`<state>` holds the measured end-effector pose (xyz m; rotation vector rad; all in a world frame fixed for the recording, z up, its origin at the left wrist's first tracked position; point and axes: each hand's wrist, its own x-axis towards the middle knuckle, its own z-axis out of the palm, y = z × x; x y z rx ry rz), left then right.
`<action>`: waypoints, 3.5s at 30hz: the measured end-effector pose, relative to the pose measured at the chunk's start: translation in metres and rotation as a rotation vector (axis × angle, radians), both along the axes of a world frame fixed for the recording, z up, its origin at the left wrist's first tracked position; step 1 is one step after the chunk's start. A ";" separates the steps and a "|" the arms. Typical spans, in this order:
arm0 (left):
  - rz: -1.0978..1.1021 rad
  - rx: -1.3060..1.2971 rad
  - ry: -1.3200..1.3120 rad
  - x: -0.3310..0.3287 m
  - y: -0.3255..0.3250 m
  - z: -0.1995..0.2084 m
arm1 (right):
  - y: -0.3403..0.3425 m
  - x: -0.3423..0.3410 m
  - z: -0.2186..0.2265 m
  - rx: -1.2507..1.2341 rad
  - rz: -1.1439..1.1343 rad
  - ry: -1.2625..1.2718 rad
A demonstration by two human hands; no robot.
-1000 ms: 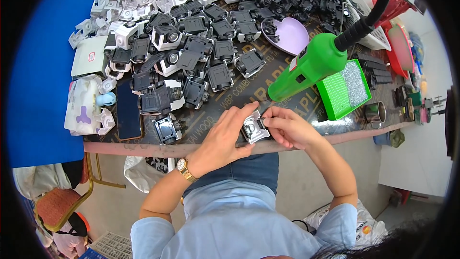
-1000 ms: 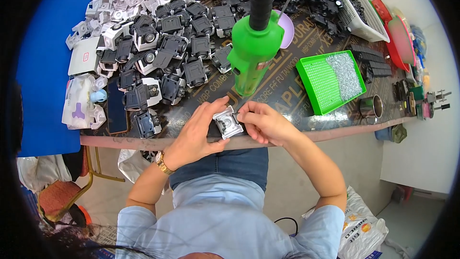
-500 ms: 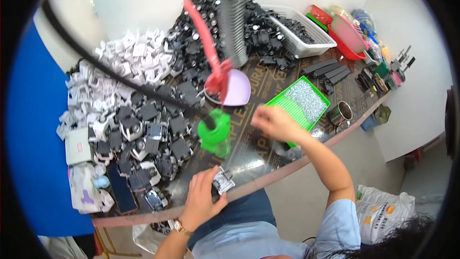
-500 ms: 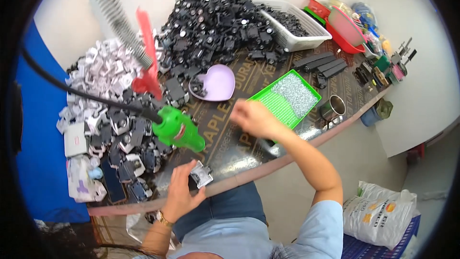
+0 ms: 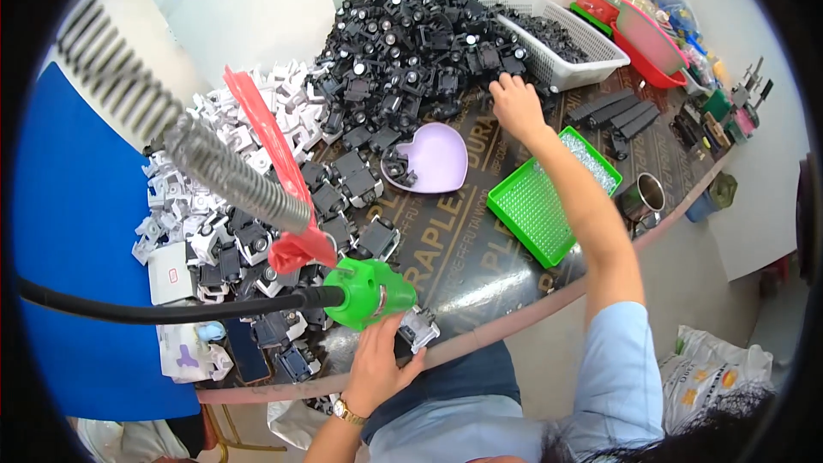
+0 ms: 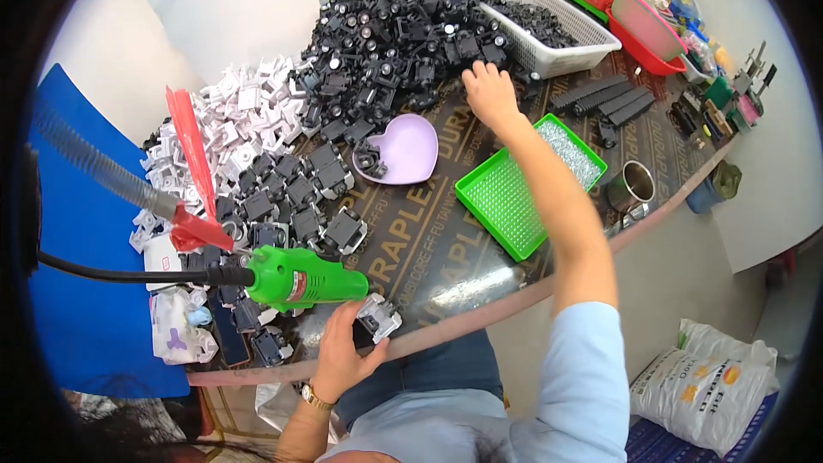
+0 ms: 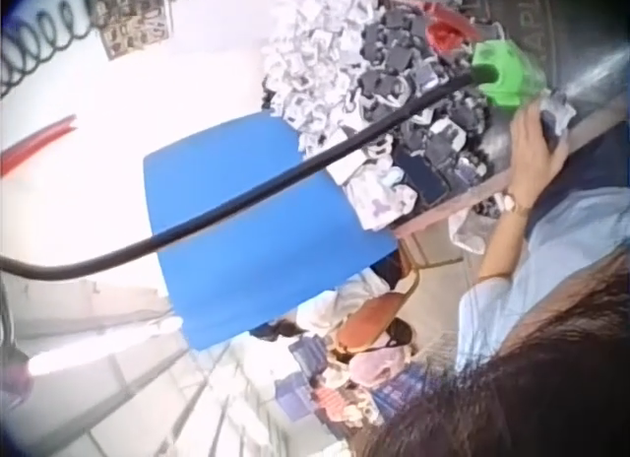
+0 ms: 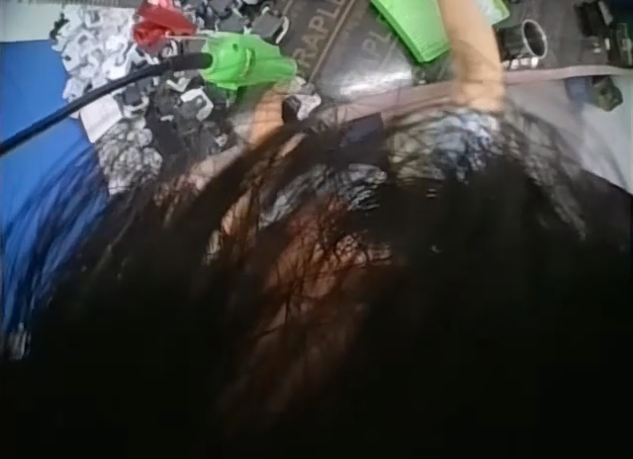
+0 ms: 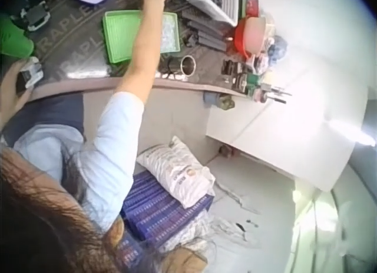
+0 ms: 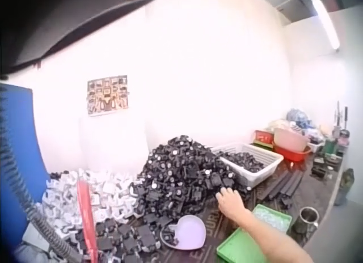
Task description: The person assembles small electronic housings by hand, securing plastic parts together with screws using an electric screwdriver on a factory production line.
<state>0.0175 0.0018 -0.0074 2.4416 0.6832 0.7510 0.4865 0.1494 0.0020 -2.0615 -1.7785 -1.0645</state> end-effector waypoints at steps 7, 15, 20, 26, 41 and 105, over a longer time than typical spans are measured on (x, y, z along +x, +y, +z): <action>0.082 -0.226 -0.094 -0.002 0.004 0.003 | -0.152 -0.174 0.061 -0.388 0.594 0.562; 0.035 -0.293 -0.094 -0.004 0.004 0.006 | -0.223 -0.240 0.038 -0.531 0.452 0.497; 0.027 -0.232 -0.071 -0.010 0.004 0.002 | -0.211 -0.217 0.062 -0.585 0.663 0.442; -0.039 -0.224 0.005 -0.004 0.005 0.004 | -0.217 -0.209 0.043 -0.729 0.501 0.614; -0.012 -0.094 -0.044 0.044 -0.004 -0.001 | -0.212 -0.237 0.035 -0.454 0.384 0.624; -0.008 -0.088 -0.050 0.044 0.003 -0.001 | -0.200 -0.206 0.005 -0.123 0.900 0.425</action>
